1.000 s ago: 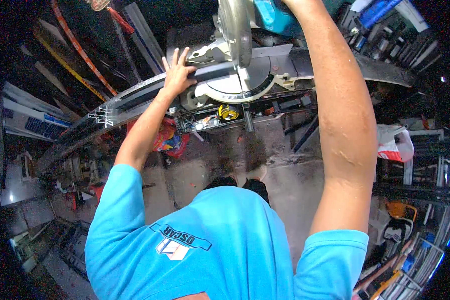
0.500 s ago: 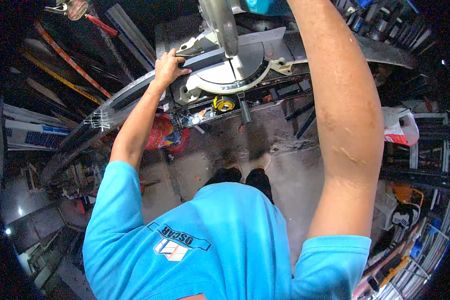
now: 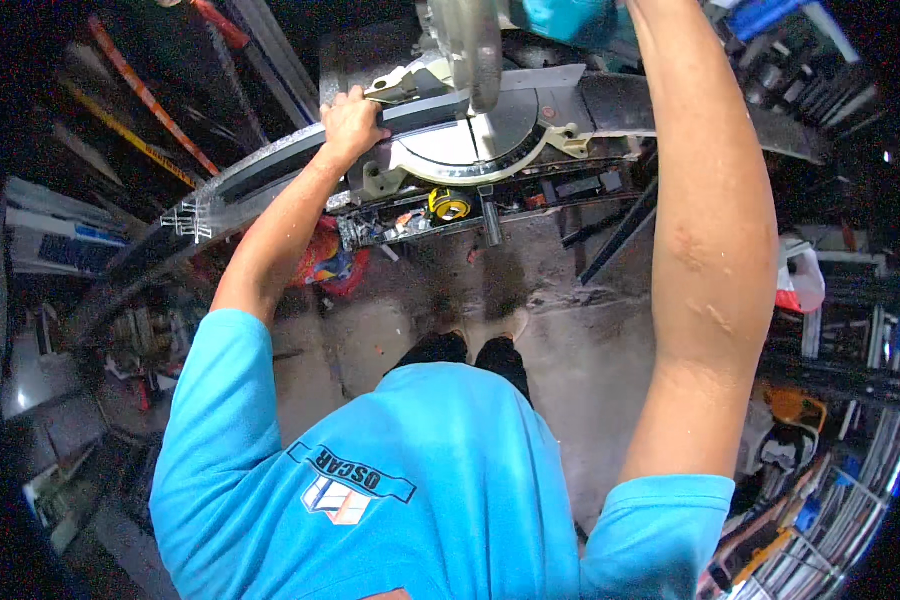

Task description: The person uses a miter saw to cut long metal profiles. They measure the profiles with a tape measure, mark them with a pencil, position them on the saw, and make multiple cuts. Cut pieces are set aside on the floor or a nearby table.

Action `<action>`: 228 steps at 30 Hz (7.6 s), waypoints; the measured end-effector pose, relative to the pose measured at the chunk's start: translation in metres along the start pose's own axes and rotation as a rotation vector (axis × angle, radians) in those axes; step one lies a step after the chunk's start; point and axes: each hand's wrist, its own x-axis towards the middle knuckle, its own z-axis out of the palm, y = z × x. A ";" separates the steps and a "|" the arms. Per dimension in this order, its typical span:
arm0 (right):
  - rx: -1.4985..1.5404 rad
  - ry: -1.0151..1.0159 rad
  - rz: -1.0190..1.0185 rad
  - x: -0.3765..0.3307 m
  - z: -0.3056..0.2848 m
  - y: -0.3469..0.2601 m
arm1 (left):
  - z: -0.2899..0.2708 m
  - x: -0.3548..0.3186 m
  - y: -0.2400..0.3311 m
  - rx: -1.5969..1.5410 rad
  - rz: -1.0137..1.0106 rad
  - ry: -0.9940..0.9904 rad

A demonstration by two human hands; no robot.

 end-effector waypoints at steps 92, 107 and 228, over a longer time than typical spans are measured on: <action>-0.237 0.474 -0.235 -0.040 0.017 0.095 | 0.012 -0.002 0.006 -0.121 -0.043 0.108; -0.195 0.475 -0.244 -0.049 0.030 0.102 | 0.003 -0.006 0.008 -0.102 -0.047 0.042; -0.315 -0.012 -0.374 -0.082 0.083 0.347 | 0.045 -0.132 0.125 -0.524 -0.071 -0.004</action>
